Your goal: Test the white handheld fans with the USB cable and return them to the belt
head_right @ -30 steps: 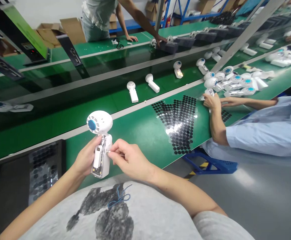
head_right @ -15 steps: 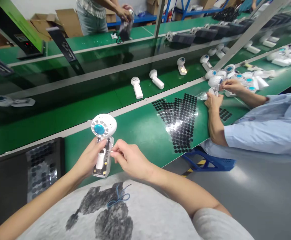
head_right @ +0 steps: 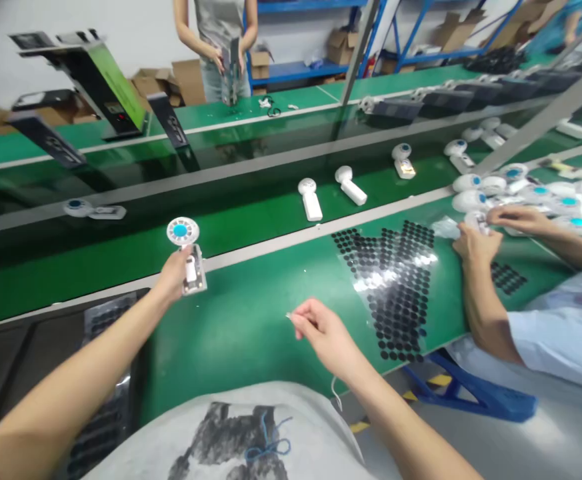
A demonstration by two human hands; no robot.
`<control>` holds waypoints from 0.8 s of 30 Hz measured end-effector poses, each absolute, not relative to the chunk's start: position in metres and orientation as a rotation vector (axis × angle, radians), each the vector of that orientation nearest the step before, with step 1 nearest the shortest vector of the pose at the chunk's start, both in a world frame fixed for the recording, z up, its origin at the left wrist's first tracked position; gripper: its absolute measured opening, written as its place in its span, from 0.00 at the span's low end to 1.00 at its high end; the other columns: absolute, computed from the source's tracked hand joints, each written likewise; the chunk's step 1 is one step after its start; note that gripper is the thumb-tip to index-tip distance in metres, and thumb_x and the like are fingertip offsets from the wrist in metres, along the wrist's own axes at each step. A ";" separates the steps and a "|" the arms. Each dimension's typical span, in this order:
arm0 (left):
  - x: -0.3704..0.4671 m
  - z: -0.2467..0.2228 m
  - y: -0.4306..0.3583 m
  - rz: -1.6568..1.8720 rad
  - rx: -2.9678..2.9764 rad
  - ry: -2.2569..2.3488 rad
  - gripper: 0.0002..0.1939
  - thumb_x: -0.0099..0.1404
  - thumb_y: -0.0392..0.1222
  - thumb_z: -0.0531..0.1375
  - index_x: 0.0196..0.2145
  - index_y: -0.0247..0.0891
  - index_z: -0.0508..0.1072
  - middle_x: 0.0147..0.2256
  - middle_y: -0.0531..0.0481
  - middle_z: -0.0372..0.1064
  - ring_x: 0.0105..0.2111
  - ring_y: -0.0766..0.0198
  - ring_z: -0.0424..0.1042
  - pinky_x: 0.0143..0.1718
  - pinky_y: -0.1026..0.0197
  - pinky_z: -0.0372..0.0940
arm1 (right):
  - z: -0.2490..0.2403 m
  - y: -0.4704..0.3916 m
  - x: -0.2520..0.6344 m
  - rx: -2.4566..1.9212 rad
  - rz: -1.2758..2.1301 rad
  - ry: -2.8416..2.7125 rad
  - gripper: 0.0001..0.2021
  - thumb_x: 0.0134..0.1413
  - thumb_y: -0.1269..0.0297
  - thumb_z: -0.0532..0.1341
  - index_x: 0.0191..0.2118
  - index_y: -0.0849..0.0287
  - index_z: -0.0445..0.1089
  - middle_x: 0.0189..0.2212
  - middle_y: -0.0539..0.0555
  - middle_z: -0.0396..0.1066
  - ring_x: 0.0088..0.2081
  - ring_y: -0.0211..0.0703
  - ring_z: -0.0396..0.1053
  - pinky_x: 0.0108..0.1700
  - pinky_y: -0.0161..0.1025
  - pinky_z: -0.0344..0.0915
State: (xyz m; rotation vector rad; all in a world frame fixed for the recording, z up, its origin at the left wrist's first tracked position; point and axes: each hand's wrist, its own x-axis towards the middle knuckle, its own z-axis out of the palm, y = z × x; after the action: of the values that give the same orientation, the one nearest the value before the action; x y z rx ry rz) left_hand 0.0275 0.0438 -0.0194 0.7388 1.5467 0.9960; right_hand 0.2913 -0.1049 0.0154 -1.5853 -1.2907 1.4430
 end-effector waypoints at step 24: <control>-0.146 -0.052 -0.155 0.226 0.833 2.562 0.65 0.29 0.58 0.69 0.60 0.33 0.45 0.58 0.28 0.44 0.58 0.31 0.42 0.54 0.36 0.44 | -0.022 -0.093 0.292 -1.683 1.576 -1.264 0.16 0.46 0.49 0.61 0.33 0.56 0.65 0.22 0.48 0.62 0.19 0.35 0.53 0.20 0.32 0.51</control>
State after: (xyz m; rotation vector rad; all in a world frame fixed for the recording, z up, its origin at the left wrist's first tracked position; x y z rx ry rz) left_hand -0.1459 -0.1546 -0.0518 0.8329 2.5625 0.2262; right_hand 0.2917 -0.0932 -0.0215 -1.6831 -1.2645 1.5759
